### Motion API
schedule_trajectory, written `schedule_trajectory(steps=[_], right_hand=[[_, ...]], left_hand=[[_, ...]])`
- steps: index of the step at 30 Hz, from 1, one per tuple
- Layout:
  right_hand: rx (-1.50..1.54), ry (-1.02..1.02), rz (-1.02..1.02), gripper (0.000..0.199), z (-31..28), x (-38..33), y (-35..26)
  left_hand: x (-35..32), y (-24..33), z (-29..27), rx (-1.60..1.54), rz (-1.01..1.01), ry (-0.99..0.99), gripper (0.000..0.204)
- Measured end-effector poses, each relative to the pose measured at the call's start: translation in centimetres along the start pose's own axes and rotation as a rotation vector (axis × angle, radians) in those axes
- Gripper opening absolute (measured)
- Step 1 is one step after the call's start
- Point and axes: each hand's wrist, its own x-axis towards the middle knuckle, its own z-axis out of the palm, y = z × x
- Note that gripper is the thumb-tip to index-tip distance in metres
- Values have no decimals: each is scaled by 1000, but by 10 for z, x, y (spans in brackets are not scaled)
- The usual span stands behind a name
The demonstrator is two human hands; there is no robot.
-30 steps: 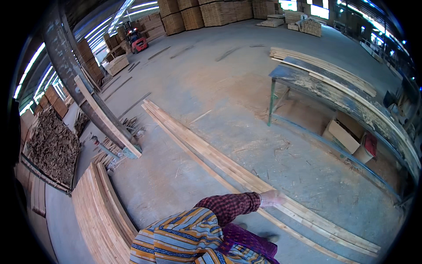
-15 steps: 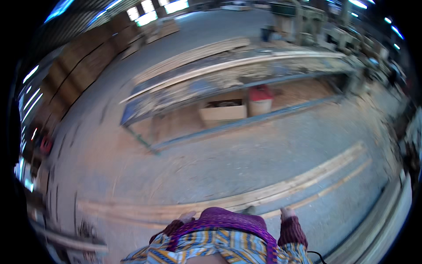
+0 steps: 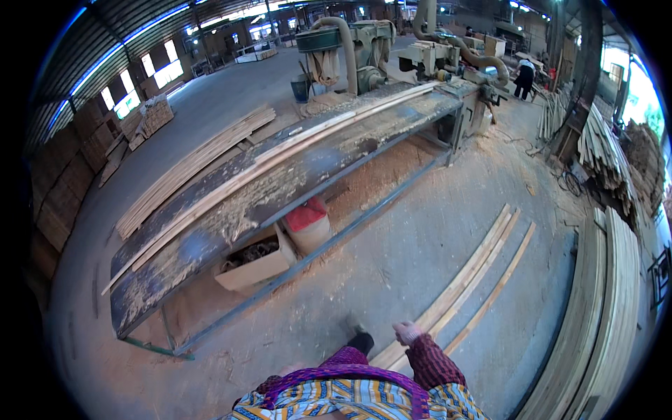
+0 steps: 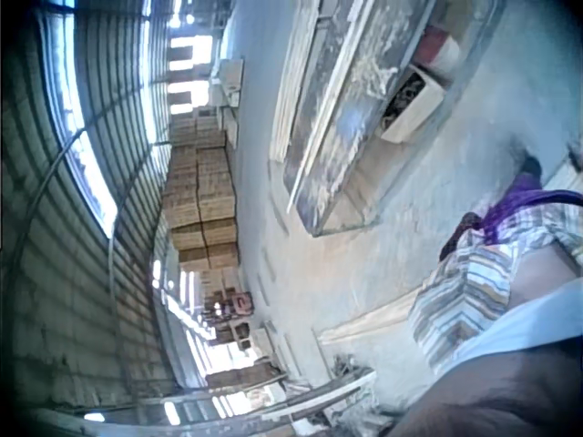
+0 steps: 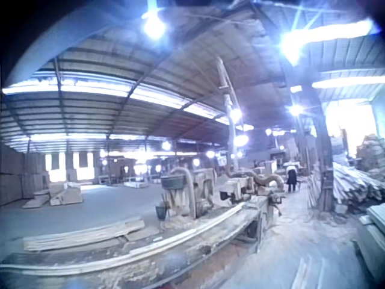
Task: The person walks to a table and picks up wooden strips, aligning them together on a metal surface. They use a small scraper on the strips before carrying the bundle across the workshop to place it onto a large stack of lumber.
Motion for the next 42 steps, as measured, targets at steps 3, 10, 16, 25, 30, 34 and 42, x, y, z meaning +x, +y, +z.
schedule_trajectory(steps=[3,10,16,25,30,34,42], right_hand=[[-289,219,59,35,-22,30,-5],[-795,232,315,44,-133,116,31],[-601,372,197,39,-90,205,-143],[-265,476,-471,41,-72,436,-530],[-360,330,-710,39,-15,512,-735],[-935,356,-798,44,25,549,-852],[-2024,16,-888,65,137,636,-924]], left_hand=[[85,3,-47,-25,-21,-6,69],[130,253,-245,-345,313,122,48],[188,351,-364,-1055,274,218,34],[215,402,-483,-1223,280,550,42],[273,358,-533,-1394,293,513,32],[259,413,-567,-1475,-115,695,18],[243,406,-592,-1692,-280,532,22]])
